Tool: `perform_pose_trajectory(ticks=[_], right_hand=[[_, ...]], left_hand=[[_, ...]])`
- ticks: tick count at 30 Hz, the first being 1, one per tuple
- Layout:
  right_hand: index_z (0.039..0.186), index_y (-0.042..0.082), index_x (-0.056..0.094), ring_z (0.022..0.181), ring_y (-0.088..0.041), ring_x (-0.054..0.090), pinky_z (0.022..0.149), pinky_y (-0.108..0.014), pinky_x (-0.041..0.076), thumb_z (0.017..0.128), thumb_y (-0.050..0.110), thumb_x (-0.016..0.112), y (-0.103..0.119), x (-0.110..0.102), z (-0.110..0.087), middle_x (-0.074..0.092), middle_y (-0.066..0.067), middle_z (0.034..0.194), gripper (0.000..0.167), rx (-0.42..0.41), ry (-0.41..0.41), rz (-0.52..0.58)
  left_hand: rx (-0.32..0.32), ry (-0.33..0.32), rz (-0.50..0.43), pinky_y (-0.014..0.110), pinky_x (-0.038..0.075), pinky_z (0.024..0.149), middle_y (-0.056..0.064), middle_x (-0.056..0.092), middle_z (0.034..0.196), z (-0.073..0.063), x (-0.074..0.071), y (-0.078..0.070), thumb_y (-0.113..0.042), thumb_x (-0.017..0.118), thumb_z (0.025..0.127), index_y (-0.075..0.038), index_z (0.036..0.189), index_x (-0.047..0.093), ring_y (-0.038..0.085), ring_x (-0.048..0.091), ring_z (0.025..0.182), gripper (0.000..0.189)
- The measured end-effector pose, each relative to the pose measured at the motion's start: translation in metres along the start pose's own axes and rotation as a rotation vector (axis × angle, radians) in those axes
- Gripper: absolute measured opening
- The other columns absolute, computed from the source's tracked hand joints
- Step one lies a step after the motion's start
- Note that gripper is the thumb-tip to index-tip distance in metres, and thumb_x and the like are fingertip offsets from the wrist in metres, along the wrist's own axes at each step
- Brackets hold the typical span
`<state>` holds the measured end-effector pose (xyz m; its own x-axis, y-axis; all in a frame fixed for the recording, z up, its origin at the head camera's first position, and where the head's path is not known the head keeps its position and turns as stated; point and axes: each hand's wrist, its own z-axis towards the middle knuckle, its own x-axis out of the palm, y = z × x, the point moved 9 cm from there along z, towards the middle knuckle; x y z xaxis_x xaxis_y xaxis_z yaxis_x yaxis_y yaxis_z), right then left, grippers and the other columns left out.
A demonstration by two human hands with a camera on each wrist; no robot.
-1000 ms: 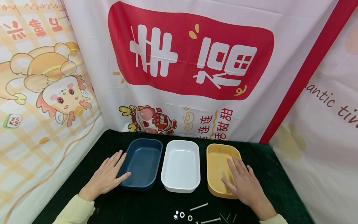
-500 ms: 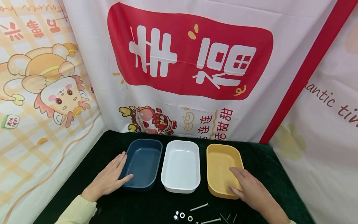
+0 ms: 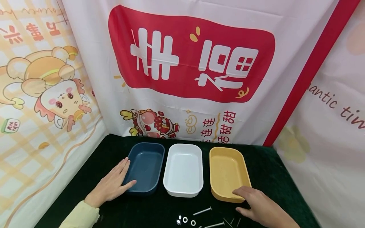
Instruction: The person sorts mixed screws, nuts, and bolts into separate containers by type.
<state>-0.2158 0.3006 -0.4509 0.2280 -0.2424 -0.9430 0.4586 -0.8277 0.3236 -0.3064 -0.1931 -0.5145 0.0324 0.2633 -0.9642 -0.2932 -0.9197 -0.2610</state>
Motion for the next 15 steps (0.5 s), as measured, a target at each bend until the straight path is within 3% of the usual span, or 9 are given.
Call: perform_pose_trajectory(ticks=[8,15], right_hand=[[0.12,0.011,0.074,0.087,-0.005,0.066,0.083,-0.044,0.065,0.092,0.032,0.081,-0.008,0.034,-0.004,0.078,-0.001,0.112,0.035,0.068,0.174,0.208],[0.119,0.011,0.075,0.096,-0.002,0.069,0.084,-0.044,0.064,0.095,0.024,0.078,-0.019,0.059,-0.007,0.077,0.0,0.112,0.028,0.07,0.249,0.29]], left_hand=[[0.002,-0.012,0.008,0.062,0.027,0.129,0.02,0.018,0.176,0.001,0.004,0.002,-0.073,0.052,0.099,0.002,0.165,0.025,0.043,0.022,0.162,0.103],[0.007,-0.026,0.012,0.062,0.027,0.129,0.02,0.017,0.176,0.0,0.006,0.002,-0.069,0.055,0.099,0.002,0.165,0.025,0.043,0.022,0.162,0.102]])
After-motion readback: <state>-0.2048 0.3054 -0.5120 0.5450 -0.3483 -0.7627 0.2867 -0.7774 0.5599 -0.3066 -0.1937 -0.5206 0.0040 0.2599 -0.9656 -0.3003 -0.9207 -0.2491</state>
